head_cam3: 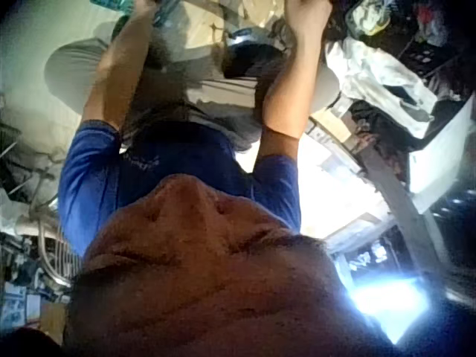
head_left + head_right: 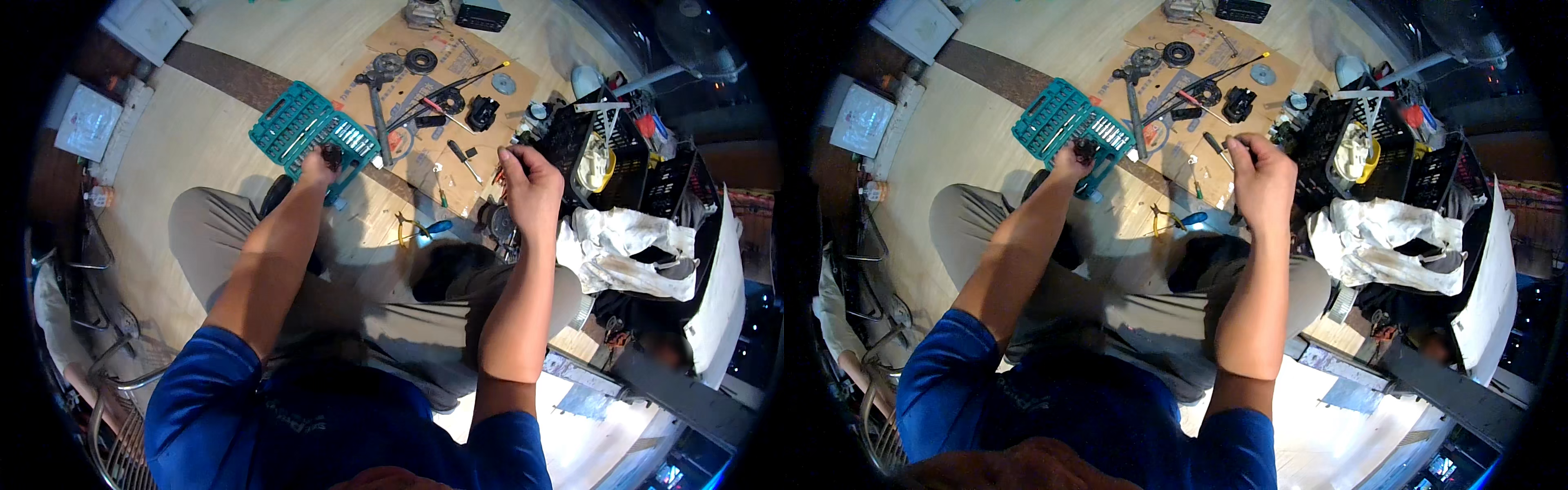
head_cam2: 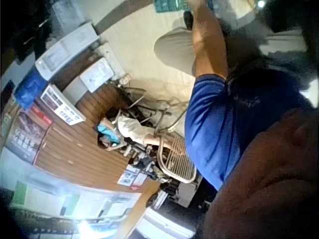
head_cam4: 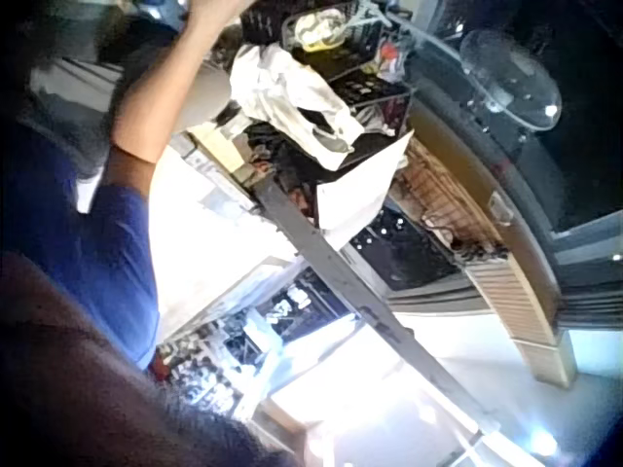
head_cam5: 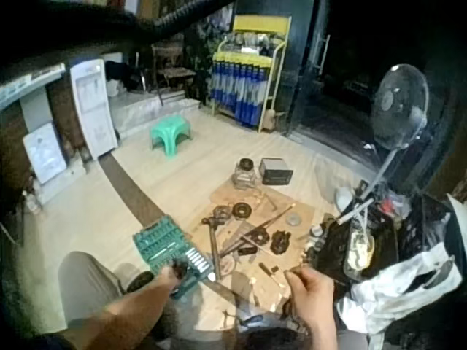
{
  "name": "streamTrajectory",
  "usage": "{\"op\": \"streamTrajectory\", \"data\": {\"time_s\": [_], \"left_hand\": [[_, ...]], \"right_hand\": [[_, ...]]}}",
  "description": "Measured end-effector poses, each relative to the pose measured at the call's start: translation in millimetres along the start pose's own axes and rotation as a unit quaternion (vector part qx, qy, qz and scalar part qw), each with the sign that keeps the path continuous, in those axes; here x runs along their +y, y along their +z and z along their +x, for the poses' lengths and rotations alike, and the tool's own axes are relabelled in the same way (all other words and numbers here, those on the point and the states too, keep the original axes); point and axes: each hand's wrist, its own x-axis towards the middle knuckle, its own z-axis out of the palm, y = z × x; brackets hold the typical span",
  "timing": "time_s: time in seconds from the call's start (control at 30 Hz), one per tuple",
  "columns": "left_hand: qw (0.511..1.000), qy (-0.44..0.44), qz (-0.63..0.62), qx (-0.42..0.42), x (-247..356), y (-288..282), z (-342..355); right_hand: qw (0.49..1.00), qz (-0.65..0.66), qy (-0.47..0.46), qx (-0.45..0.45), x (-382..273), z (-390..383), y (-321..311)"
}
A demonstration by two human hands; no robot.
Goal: The person works on an alternator stator by hand, handling individual wires and components while sitting on the floor.
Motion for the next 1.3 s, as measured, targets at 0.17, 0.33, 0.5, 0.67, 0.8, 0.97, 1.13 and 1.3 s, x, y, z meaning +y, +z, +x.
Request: {"op": "streamTrajectory", "data": {"time_s": [0.17, 0.33, 0.5, 0.67, 0.8, 0.97, 1.13, 1.3], "left_hand": [[0.997, -0.009, 0.008, -0.075, -4, -58, 69], [0.998, -0.035, -0.046, -0.039, -20, -53, 71], [0.998, -0.034, -0.055, 0.020, -23, -35, 41], [0.998, 0.042, 0.027, 0.045, -20, -42, 6], [0.980, 0.036, 0.128, -0.148, -17, 23, -75], [0.838, 0.111, 0.355, -0.399, 25, 104, -204], [0.710, 0.295, 0.413, -0.488, 67, 107, -289], [0.769, 0.295, 0.198, -0.531, 87, 98, -309]], "right_hand": [[0.999, -0.024, -0.033, -0.021, -2, 1, 16], [0.998, -0.010, -0.054, -0.035, 8, 10, 31], [0.999, -0.022, -0.026, -0.031, -2, 13, 31], [0.998, 0.035, -0.051, -0.017, -10, 12, 37], [0.996, 0.085, -0.013, 0.007, -6, 13, 36], [0.959, 0.280, 0.037, 0.026, -10, 14, 49], [0.903, 0.403, 0.147, -0.026, -43, 0, 49], [0.890, 0.414, 0.166, -0.099, -51, 5, 67]]}}
